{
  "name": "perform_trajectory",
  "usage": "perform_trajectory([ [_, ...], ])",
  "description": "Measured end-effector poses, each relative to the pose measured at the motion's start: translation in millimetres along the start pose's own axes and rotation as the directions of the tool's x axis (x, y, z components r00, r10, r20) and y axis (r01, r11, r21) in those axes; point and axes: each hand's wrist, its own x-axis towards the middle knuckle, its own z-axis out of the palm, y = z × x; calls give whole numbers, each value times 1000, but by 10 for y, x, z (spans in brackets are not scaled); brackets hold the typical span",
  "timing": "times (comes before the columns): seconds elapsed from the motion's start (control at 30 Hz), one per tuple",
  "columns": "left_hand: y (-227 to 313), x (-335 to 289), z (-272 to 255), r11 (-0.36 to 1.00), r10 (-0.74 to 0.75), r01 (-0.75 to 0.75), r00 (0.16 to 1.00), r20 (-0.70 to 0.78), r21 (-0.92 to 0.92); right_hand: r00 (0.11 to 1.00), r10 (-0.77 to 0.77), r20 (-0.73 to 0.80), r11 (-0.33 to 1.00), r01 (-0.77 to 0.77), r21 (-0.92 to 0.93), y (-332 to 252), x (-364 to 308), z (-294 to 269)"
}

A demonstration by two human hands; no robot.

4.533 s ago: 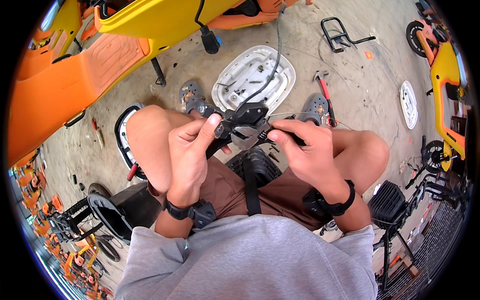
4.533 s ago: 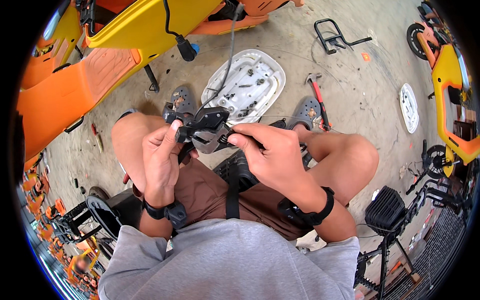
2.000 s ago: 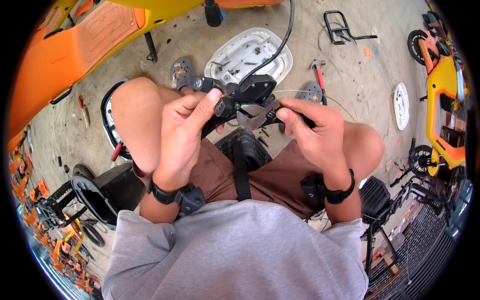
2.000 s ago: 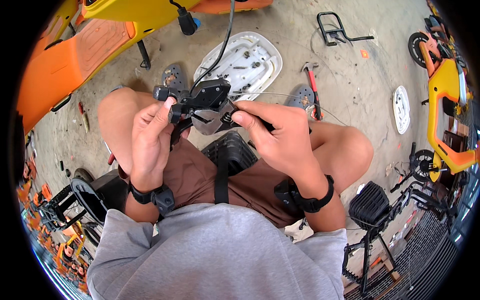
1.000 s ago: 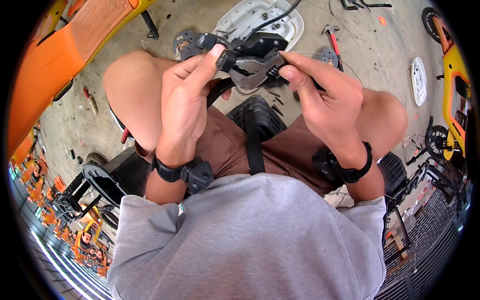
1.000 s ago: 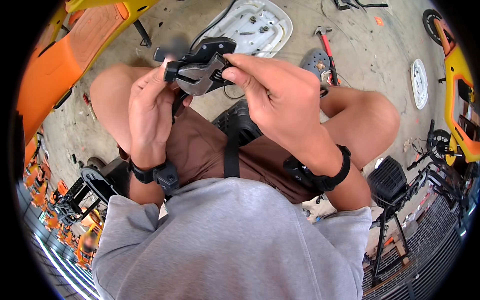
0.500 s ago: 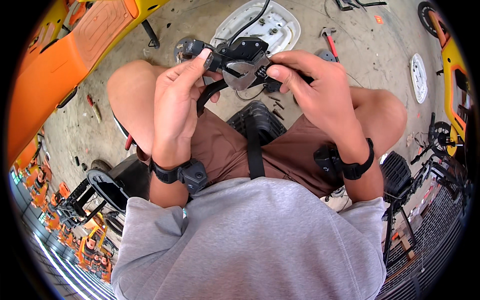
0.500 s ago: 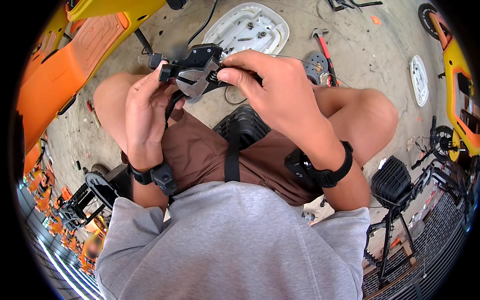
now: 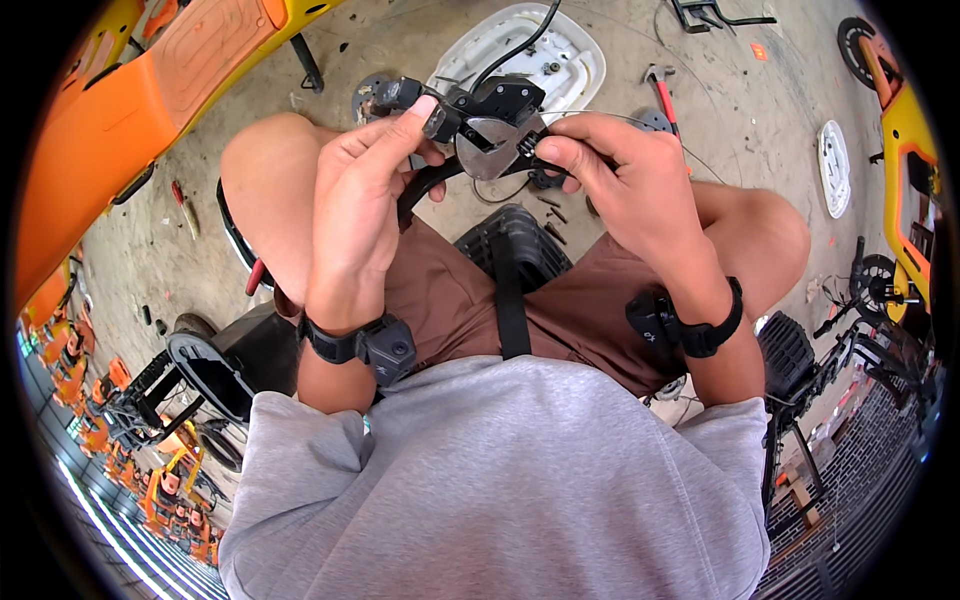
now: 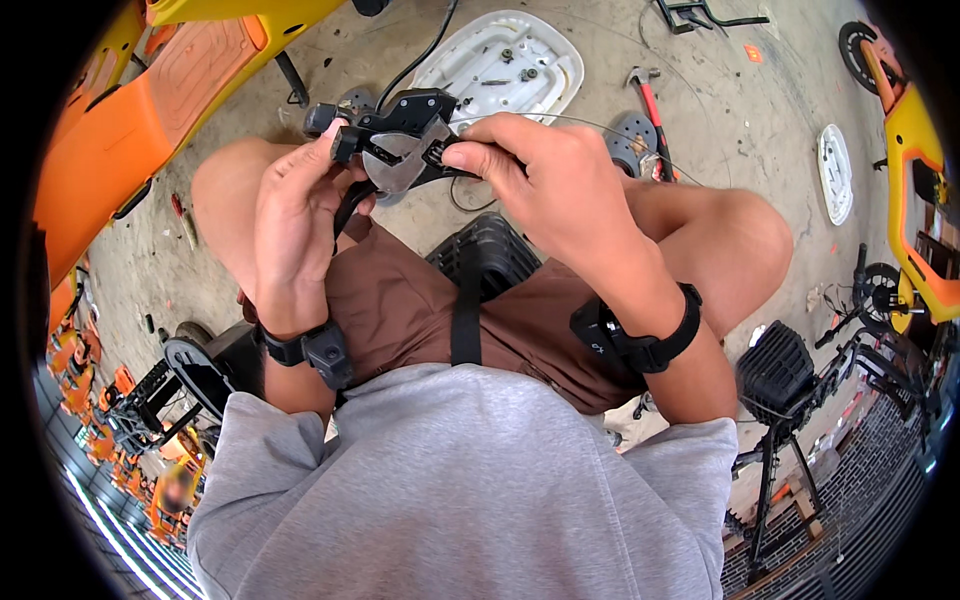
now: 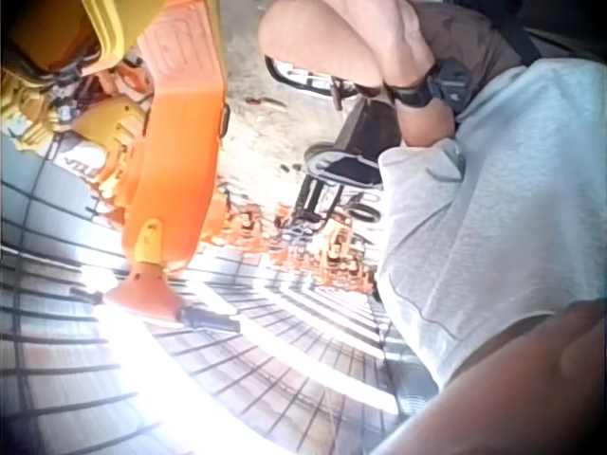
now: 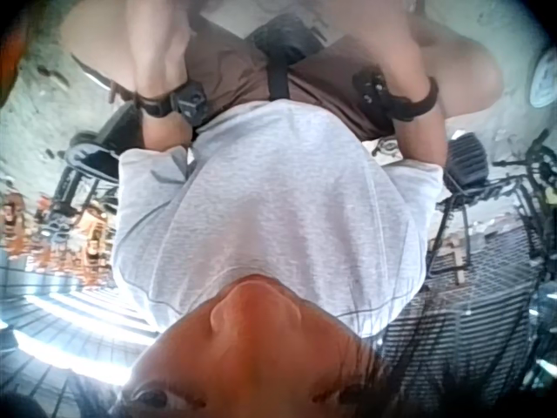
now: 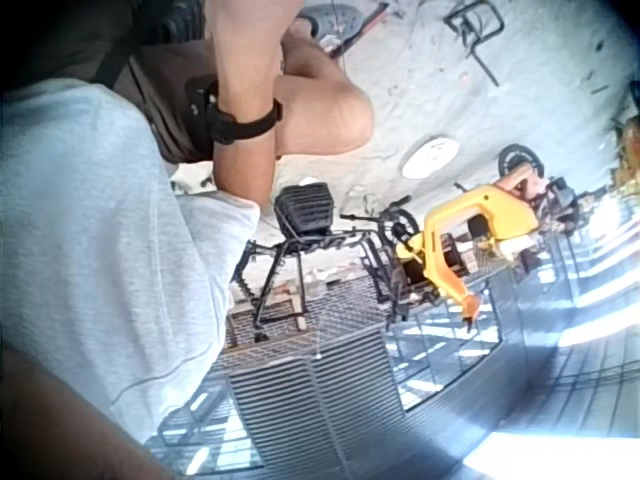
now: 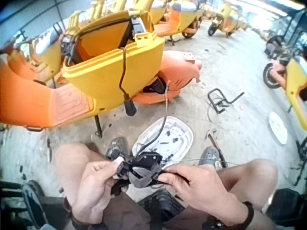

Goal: The person assembles components of a scooter brake lever and cable using an adjustable wrench by hand.

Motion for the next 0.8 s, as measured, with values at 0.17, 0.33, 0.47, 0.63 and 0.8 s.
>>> perform_trajectory([
  [0.17, -14, -19, 35, 997, 30, -32, 999, -26, -67, 993, -94, -78, 995, 93, -20, 62, -26, 121],
  [0.33, -37, -65, 125, 990, 106, -113, 991, -81, -80, 995, 29, -94, 967, -4, 254, 28, -116, 320],
  [0.47, -27, -112, 172, 973, 208, -211, 977, -42, -91, 988, 136, 70, 879, -153, 452, -66, -169, 424],
  [0.63, -43, -195, 208, 930, 367, -367, 930, -24, 24, 976, 49, 212, 817, -161, 554, -13, -188, 497],
  [0.8, 40, -202, 145, 911, 227, -219, 974, -18, -351, 944, -330, 29, 905, 307, 296, -6, -147, 426],
])
